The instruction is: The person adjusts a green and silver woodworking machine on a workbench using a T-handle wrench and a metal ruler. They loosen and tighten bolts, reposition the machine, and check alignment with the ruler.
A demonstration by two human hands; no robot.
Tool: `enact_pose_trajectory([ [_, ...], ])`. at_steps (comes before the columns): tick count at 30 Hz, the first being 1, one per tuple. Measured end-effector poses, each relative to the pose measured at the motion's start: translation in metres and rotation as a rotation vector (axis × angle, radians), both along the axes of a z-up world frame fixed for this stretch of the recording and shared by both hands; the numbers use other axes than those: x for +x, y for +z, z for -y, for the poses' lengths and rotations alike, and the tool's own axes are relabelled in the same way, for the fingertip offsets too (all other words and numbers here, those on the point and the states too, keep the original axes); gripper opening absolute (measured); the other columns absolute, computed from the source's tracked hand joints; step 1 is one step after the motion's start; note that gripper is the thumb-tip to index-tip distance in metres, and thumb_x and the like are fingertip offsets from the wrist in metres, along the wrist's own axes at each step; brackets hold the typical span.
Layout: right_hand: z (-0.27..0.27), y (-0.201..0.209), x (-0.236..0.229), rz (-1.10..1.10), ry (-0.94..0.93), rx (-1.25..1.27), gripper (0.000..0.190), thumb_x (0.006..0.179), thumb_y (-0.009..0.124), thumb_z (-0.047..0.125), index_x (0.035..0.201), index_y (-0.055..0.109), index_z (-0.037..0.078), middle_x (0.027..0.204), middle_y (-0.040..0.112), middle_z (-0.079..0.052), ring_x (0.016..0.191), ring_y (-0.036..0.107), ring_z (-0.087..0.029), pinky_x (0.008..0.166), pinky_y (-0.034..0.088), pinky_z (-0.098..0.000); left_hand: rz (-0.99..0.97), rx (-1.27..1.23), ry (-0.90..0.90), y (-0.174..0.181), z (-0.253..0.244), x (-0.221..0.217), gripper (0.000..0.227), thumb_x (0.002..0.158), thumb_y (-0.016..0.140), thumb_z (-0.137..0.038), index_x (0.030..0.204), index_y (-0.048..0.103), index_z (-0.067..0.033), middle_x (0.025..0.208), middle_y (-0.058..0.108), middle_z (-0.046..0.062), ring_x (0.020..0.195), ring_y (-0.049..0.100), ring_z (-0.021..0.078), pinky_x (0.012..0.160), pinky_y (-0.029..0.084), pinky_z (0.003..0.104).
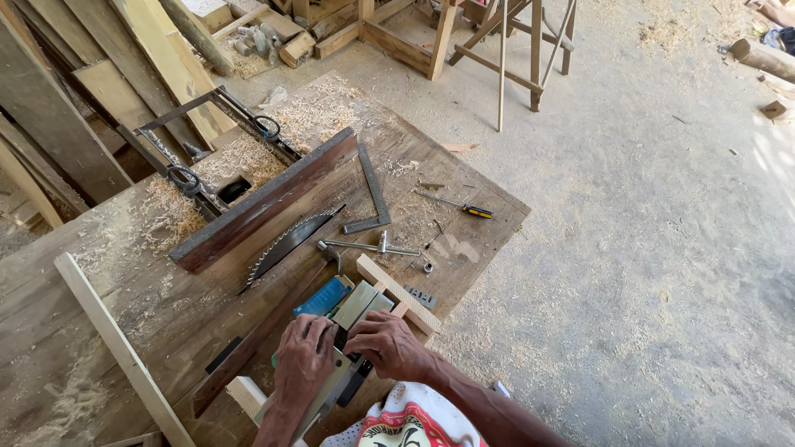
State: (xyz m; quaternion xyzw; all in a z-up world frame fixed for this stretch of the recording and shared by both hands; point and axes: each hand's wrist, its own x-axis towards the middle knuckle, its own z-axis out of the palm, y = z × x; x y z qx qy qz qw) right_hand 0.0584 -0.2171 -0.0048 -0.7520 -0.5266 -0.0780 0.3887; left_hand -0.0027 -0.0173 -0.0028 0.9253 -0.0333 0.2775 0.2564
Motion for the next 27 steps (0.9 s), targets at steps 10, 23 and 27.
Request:
enact_pose_trajectory([
  [10,-0.002,-0.001,-0.001,0.019,-0.005,0.000,0.017,0.091,0.069,0.008,0.103,0.080,0.015,0.103,0.076,0.001,0.097,0.066,-0.017,0.084,0.047,-0.0379,-0.036,-0.043,-0.040,-0.001,-0.007,0.002,0.016,0.092,0.067,-0.021,0.097,0.068,-0.0052,0.099,0.065,0.009,0.093,0.066,0.0279,0.082,0.055,0.043],
  [23,0.001,0.009,0.002,0.060,0.038,0.050,0.023,0.086,0.068,0.001,0.101,0.080,0.011,0.101,0.077,-0.003,0.098,0.069,-0.020,0.086,0.052,-0.0381,0.078,0.020,-0.044,0.011,0.002,-0.004,0.016,0.086,0.071,-0.013,0.102,0.074,-0.0103,0.099,0.064,0.009,0.094,0.065,0.0300,0.082,0.054,0.045],
  [27,0.002,0.013,0.001,0.008,0.050,0.054,0.010,0.089,0.078,0.011,0.098,0.078,0.006,0.100,0.075,-0.005,0.092,0.067,-0.020,0.082,0.051,-0.0370,0.059,0.013,-0.043,0.011,0.002,-0.006,0.014,0.087,0.071,-0.012,0.101,0.071,-0.0087,0.100,0.064,0.009,0.094,0.065,0.0300,0.082,0.054,0.045],
])
